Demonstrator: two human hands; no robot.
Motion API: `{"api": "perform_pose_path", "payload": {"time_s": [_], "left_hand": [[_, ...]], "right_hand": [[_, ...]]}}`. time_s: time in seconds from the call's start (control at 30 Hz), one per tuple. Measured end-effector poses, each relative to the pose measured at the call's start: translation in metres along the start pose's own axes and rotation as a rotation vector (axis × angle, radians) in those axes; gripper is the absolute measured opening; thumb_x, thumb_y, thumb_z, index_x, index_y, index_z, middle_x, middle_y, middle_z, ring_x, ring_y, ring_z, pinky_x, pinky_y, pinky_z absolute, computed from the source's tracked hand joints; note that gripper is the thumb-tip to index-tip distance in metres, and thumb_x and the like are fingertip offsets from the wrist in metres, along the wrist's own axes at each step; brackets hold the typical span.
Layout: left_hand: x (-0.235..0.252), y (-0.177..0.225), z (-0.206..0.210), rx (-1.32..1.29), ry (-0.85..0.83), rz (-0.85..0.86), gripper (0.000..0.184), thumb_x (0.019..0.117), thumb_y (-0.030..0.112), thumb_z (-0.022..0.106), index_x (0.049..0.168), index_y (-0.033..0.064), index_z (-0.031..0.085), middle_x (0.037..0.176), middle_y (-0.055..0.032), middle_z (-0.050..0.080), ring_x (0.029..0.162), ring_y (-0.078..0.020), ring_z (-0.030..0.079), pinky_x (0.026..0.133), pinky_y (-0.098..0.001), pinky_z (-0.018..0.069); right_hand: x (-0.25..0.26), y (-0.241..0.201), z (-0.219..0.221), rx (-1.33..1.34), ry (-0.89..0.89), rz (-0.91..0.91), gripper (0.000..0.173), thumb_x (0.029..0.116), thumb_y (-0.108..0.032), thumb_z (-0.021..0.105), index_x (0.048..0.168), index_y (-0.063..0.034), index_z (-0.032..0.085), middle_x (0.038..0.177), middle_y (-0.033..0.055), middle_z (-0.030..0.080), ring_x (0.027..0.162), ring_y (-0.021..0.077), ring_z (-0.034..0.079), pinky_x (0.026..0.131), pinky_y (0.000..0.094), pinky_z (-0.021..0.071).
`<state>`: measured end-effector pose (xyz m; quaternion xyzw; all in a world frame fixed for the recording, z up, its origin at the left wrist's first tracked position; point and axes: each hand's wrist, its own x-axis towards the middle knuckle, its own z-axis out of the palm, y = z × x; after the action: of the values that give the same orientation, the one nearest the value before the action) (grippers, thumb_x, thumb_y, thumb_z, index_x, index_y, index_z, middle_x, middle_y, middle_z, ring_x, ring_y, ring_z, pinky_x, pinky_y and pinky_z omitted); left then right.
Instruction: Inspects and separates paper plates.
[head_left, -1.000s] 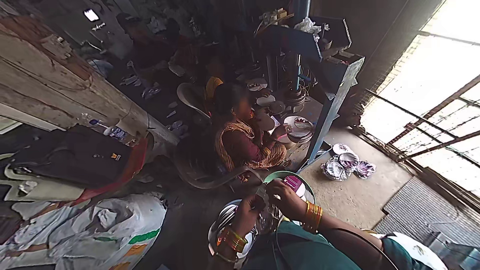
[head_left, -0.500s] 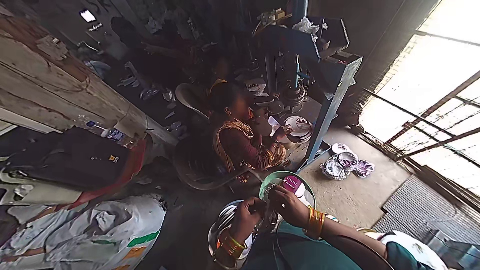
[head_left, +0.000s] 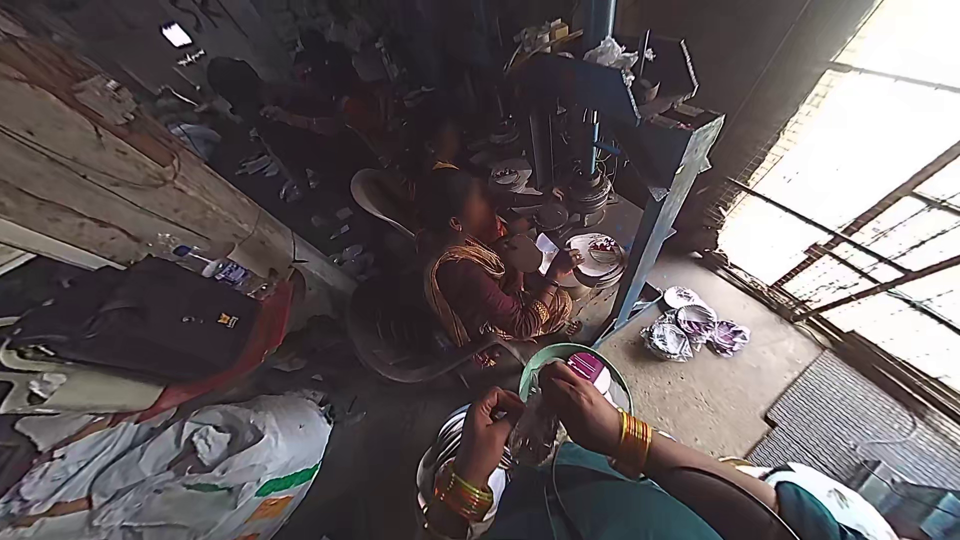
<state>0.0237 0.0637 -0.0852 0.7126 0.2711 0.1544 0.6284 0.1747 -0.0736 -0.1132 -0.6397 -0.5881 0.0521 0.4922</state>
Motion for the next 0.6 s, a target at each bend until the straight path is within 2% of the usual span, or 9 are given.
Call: {"api": "perform_pose_path", "payload": {"time_s": [0.13,0.2,0.27,0.33,0.37,0.5,0.6], "left_hand": [[0.003,-0.014,-0.003,-0.003,0.019,-0.060,0.005,0.0857,-0.003,0.062,0.087,0.0015,0.064,0.090,-0.0007,0.069,0.078,-0.0027,0.064,0.070,-0.0199,0.0533],[0.004,-0.026,-0.001,0.043,0.038,-0.044,0.003,0.0859,-0.001,0.062,0.088,0.0001,0.065,0.088,-0.0013,0.068,0.082,-0.0038,0.065,0.077,-0.0222,0.0545],[0.005,-0.035,0.001,0.035,0.047,-0.007,0.005,0.0881,0.000,0.061,0.090,-0.0008,0.066,0.090,-0.0015,0.069,0.085,-0.0038,0.065,0.080,-0.0232,0.0546],[0.003,-0.036,0.003,-0.047,-0.027,0.075,0.010,0.0900,-0.001,0.055,0.096,-0.0002,0.063,0.099,-0.0011,0.072,0.095,-0.0039,0.068,0.087,-0.0248,0.0561],[-0.002,-0.036,0.005,-0.094,-0.079,0.098,0.012,0.0911,-0.002,0.053,0.098,0.0010,0.062,0.100,0.0008,0.072,0.097,-0.0034,0.067,0.090,-0.0256,0.0559],[-0.017,-0.037,0.010,-0.171,-0.182,0.052,0.018,0.0924,-0.002,0.051,0.109,-0.0014,0.059,0.098,0.0024,0.068,0.093,-0.0030,0.065,0.089,-0.0261,0.0550],[-0.022,-0.042,0.011,-0.236,-0.198,-0.062,0.016,0.0987,0.000,0.045,0.111,0.0020,0.055,0.095,0.0033,0.067,0.087,-0.0033,0.065,0.082,-0.0251,0.0553]], "right_hand": [[-0.005,0.005,-0.008,-0.038,-0.081,0.022,0.012,0.0955,0.000,0.053,0.092,0.0050,0.063,0.103,0.0210,0.063,0.089,0.0319,0.068,0.068,0.0436,0.0593],[-0.011,0.008,-0.008,-0.034,-0.103,0.024,0.009,0.0931,0.002,0.055,0.091,0.0057,0.063,0.102,0.0215,0.063,0.090,0.0331,0.068,0.070,0.0447,0.0592],[-0.014,0.012,-0.005,-0.021,-0.120,0.002,0.008,0.0917,0.002,0.057,0.089,0.0047,0.064,0.097,0.0208,0.065,0.092,0.0337,0.068,0.078,0.0447,0.0586],[-0.011,0.012,-0.008,0.035,-0.154,-0.009,0.011,0.0933,0.002,0.057,0.089,0.0051,0.066,0.093,0.0211,0.068,0.095,0.0352,0.068,0.089,0.0450,0.0558],[-0.011,0.009,-0.010,0.045,-0.177,0.001,0.013,0.0950,0.000,0.056,0.089,0.0050,0.066,0.091,0.0210,0.068,0.093,0.0352,0.068,0.090,0.0448,0.0555],[-0.011,-0.004,-0.020,0.125,-0.307,0.121,0.017,0.0999,-0.003,0.052,0.095,0.0080,0.065,0.089,0.0240,0.067,0.088,0.0367,0.068,0.085,0.0473,0.0552],[-0.013,0.000,-0.022,0.222,-0.336,0.086,0.015,0.0979,-0.004,0.058,0.093,0.0075,0.066,0.088,0.0219,0.068,0.085,0.0318,0.068,0.082,0.0421,0.0554]]}}
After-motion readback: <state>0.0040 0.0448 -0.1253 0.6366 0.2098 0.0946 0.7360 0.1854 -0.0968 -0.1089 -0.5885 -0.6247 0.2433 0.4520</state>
